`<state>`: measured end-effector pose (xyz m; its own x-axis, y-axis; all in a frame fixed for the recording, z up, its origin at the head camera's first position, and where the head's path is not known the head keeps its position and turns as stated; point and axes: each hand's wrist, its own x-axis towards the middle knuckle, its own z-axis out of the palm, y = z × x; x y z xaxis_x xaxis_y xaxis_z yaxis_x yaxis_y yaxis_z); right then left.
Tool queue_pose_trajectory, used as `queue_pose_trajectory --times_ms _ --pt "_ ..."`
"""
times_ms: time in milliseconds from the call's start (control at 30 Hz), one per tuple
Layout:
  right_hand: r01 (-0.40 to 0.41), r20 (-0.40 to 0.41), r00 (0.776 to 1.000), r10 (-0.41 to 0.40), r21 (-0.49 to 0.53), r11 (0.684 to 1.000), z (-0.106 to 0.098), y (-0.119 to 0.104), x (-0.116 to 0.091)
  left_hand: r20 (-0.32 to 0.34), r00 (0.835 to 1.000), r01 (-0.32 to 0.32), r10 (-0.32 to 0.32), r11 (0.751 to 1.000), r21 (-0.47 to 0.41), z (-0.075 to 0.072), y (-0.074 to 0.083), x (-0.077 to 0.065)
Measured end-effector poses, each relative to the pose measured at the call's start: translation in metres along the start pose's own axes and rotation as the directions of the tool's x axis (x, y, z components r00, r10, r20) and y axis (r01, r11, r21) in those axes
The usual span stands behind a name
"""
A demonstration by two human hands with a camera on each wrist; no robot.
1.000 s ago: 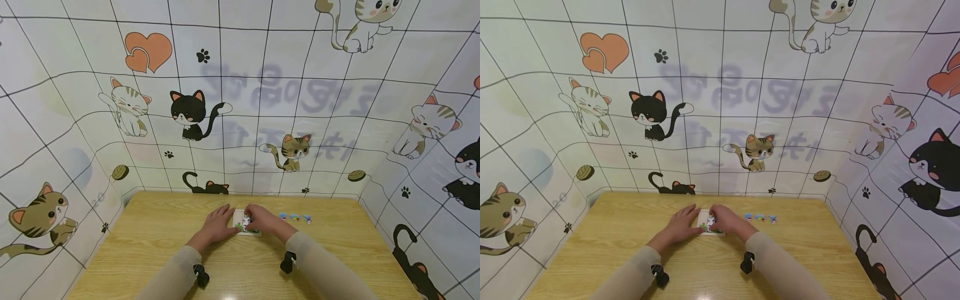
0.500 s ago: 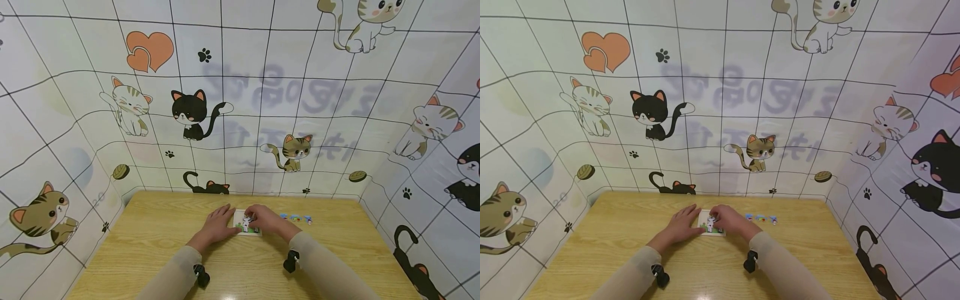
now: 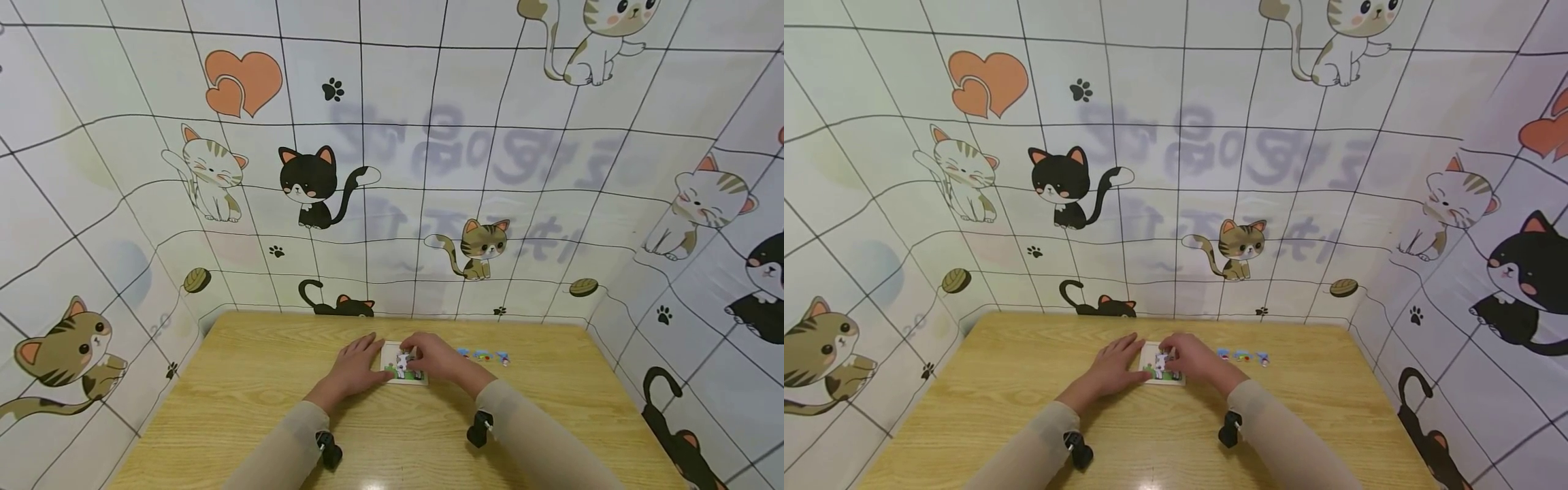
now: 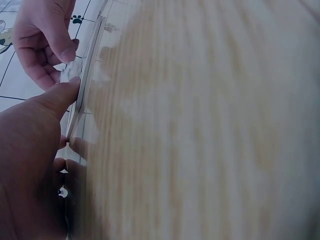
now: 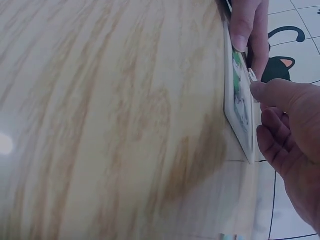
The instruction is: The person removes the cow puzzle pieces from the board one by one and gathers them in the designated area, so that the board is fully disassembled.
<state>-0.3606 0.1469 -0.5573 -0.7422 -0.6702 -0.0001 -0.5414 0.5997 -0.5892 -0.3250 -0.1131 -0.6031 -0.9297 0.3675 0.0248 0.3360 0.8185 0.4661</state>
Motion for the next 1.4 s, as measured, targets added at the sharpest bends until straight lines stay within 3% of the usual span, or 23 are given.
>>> queue_pose_trajectory --times_ms 233,500,1100,1400 --pt "0.029 -0.046 0.999 -0.027 0.026 0.999 -0.012 -0.012 -0.008 0.022 1.000 0.021 -0.021 1.000 0.014 -0.008 0.008 -0.005" --pt "0.035 -0.084 0.996 -0.031 0.050 0.998 -0.027 -0.019 -0.024 0.017 1.000 0.021 -0.021 1.000 0.004 -0.007 0.008 -0.005" --pt "-0.001 -0.128 0.992 0.007 0.047 0.999 -0.053 -0.006 -0.058 0.009 1.000 0.016 -0.016 1.000 -0.018 0.001 0.000 0.000" --pt "-0.030 -0.151 0.988 0.039 0.060 0.998 -0.069 -0.001 -0.073 -0.028 1.000 -0.013 0.012 1.000 -0.028 0.005 -0.004 0.001"
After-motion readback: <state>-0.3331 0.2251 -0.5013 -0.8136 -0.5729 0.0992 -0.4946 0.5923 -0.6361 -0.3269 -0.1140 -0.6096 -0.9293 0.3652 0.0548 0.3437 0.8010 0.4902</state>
